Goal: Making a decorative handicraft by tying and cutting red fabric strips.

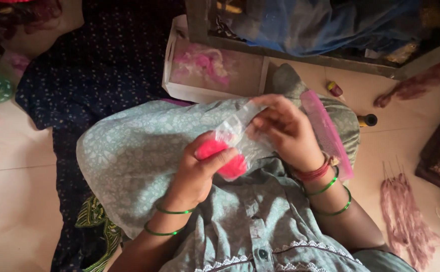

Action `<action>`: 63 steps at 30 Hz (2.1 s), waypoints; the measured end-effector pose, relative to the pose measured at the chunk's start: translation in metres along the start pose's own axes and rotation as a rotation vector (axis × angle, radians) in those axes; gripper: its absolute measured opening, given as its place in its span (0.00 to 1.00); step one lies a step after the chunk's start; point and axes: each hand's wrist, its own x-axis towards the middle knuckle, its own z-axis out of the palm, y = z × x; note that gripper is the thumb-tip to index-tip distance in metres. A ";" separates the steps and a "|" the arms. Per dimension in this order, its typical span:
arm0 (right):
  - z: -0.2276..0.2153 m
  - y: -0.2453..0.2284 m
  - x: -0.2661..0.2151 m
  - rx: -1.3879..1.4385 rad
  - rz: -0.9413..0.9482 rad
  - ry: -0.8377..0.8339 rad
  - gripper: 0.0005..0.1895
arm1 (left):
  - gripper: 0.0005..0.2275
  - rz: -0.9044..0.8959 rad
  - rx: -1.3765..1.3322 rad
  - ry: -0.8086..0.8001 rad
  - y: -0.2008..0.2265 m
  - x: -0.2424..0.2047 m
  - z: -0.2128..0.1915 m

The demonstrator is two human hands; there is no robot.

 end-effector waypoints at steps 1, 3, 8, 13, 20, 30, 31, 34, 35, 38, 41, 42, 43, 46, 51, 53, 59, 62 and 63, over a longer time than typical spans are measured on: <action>-0.001 -0.001 -0.001 0.001 -0.002 0.002 0.17 | 0.13 0.000 0.002 -0.002 0.004 -0.001 0.002; -0.005 -0.004 -0.003 -0.082 -0.033 0.077 0.18 | 0.14 0.027 -0.113 -0.035 0.013 0.000 0.008; -0.019 -0.008 -0.008 -0.127 -0.064 0.157 0.18 | 0.15 -0.013 -0.100 -0.068 0.019 0.003 0.009; -0.032 0.010 -0.014 -0.053 -0.071 0.241 0.16 | 0.10 0.000 0.117 0.034 0.011 0.002 0.005; -0.022 0.006 -0.014 0.032 -0.025 0.186 0.11 | 0.07 0.194 0.363 0.026 0.010 0.001 0.003; -0.017 -0.019 -0.027 0.085 -0.036 -0.064 0.23 | 0.03 0.260 0.497 0.101 0.009 0.007 -0.001; -0.016 -0.017 -0.027 0.084 -0.034 -0.064 0.23 | 0.03 0.258 0.496 0.102 0.012 0.007 0.001; -0.013 -0.011 -0.028 -0.094 -0.058 -0.065 0.26 | 0.05 0.304 0.483 0.127 0.020 0.009 0.006; -0.012 -0.010 -0.029 -0.132 -0.119 -0.056 0.26 | 0.05 0.317 0.520 0.143 0.023 0.009 0.008; -0.012 -0.009 -0.032 -0.133 -0.162 -0.049 0.26 | 0.05 0.355 0.585 0.171 0.030 0.010 0.009; -0.006 -0.013 -0.032 -0.080 -0.066 -0.038 0.29 | 0.05 0.356 0.576 0.165 0.029 0.011 0.006; -0.004 -0.015 -0.031 -0.062 0.015 -0.030 0.30 | 0.05 0.331 0.538 0.154 0.028 0.012 0.005; -0.003 -0.015 -0.029 -0.063 0.014 -0.026 0.30 | 0.05 0.330 0.537 0.150 0.028 0.011 0.004; 0.001 -0.016 -0.024 -0.021 0.090 0.054 0.35 | 0.04 0.372 0.486 0.006 0.029 0.008 0.005; 0.007 -0.026 -0.019 -0.144 0.103 0.109 0.41 | 0.05 0.397 0.530 -0.032 0.030 0.009 0.009; 0.007 -0.022 -0.019 -0.212 0.050 0.096 0.42 | 0.05 0.368 0.595 -0.006 0.032 0.008 0.012; 0.013 -0.017 -0.015 -0.510 -0.056 0.060 0.48 | 0.05 0.350 0.609 -0.002 0.026 0.010 0.008; 0.011 -0.004 -0.016 -0.503 -0.088 0.012 0.46 | 0.05 0.387 0.507 -0.028 0.021 0.013 0.005; 0.009 0.001 -0.016 -0.462 -0.111 -0.005 0.45 | 0.06 0.403 0.426 -0.032 0.019 0.015 0.003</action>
